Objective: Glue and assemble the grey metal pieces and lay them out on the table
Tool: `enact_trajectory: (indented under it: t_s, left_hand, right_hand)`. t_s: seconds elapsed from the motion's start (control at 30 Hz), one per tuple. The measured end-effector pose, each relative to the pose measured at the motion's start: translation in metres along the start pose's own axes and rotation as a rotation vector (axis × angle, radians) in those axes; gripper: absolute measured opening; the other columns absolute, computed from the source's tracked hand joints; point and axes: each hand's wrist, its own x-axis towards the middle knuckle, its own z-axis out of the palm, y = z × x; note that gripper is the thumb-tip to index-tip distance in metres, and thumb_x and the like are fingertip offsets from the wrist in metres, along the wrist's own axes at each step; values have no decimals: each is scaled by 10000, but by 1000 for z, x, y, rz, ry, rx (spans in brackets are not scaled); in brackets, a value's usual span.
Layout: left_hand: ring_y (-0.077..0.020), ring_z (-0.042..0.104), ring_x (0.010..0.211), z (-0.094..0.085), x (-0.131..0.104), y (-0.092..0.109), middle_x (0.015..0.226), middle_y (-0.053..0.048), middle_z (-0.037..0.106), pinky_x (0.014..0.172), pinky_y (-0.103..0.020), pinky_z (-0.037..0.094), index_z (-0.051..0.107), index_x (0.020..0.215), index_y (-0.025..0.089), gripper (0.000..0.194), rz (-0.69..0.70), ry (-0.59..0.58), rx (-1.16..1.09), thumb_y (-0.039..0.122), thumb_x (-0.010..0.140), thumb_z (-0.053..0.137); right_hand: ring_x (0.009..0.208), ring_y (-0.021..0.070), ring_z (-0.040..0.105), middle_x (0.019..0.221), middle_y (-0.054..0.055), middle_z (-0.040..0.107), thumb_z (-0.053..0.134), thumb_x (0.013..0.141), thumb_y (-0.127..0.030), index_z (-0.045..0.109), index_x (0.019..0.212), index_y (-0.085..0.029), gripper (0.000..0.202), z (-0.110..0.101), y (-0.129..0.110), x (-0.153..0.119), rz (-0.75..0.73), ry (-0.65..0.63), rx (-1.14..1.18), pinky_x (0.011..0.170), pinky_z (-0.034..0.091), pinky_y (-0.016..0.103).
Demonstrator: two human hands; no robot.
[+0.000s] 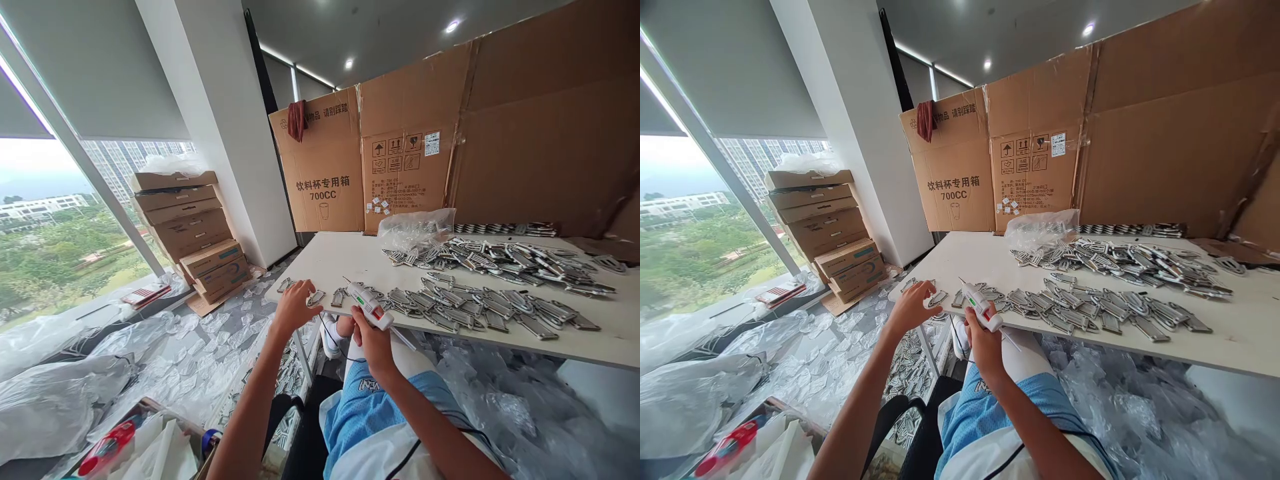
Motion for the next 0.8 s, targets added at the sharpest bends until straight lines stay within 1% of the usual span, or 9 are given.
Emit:
enact_trajectory:
  t_s: [0.1, 0.23, 0.4, 0.5, 0.6, 0.8]
  left_hand:
    - [-285, 695, 898, -1, -1, -5, 954, -58, 742, 777, -364, 459, 636, 1031, 236, 302, -73, -21, 16, 291, 790, 810]
    - [-270, 706, 824, 8, 3, -10, 838, -28, 752, 752, -342, 450, 635, 1001, 242, 270, -152, -42, 0, 265, 792, 804]
    - [-255, 729, 822, 15, 7, -18, 836, -14, 782, 736, -325, 465, 655, 997, 245, 300, -177, -44, -72, 252, 761, 842]
    - [-239, 740, 811, 18, 9, -21, 830, -11, 790, 720, -309, 478, 668, 970, 241, 272, -181, -33, -119, 259, 761, 842]
    - [-230, 742, 806, 25, 10, -20, 823, -17, 790, 730, -304, 490, 676, 929, 234, 214, -206, 11, -143, 257, 775, 823]
    - [-234, 727, 815, 47, 13, -18, 855, -28, 786, 744, -315, 483, 669, 925, 233, 147, -299, 173, -112, 260, 835, 783]
  right_hand:
    - [405, 78, 329, 500, -99, 481, 851, 730, -613, 517, 851, -241, 514, 1, 0, 0, 18, 7, -2, 400, 283, 235]
    - [408, 80, 337, 493, -97, 481, 852, 714, -602, 526, 858, -239, 509, 1, -4, -1, 19, 26, -12, 402, 284, 231]
    - [412, 81, 326, 475, -97, 462, 830, 729, -583, 508, 833, -241, 481, 2, -7, -3, 18, 6, -30, 415, 296, 238]
    - [409, 82, 329, 478, -101, 464, 834, 732, -575, 501, 832, -245, 479, 1, -4, -2, 14, 4, -35, 411, 293, 239]
    - [407, 84, 328, 476, -103, 459, 828, 747, -567, 516, 841, -242, 460, -1, 0, -1, 14, 5, -42, 407, 291, 241]
    - [405, 86, 340, 486, -92, 489, 820, 776, -547, 547, 858, -235, 423, -3, 5, 1, 13, -4, -57, 414, 306, 242]
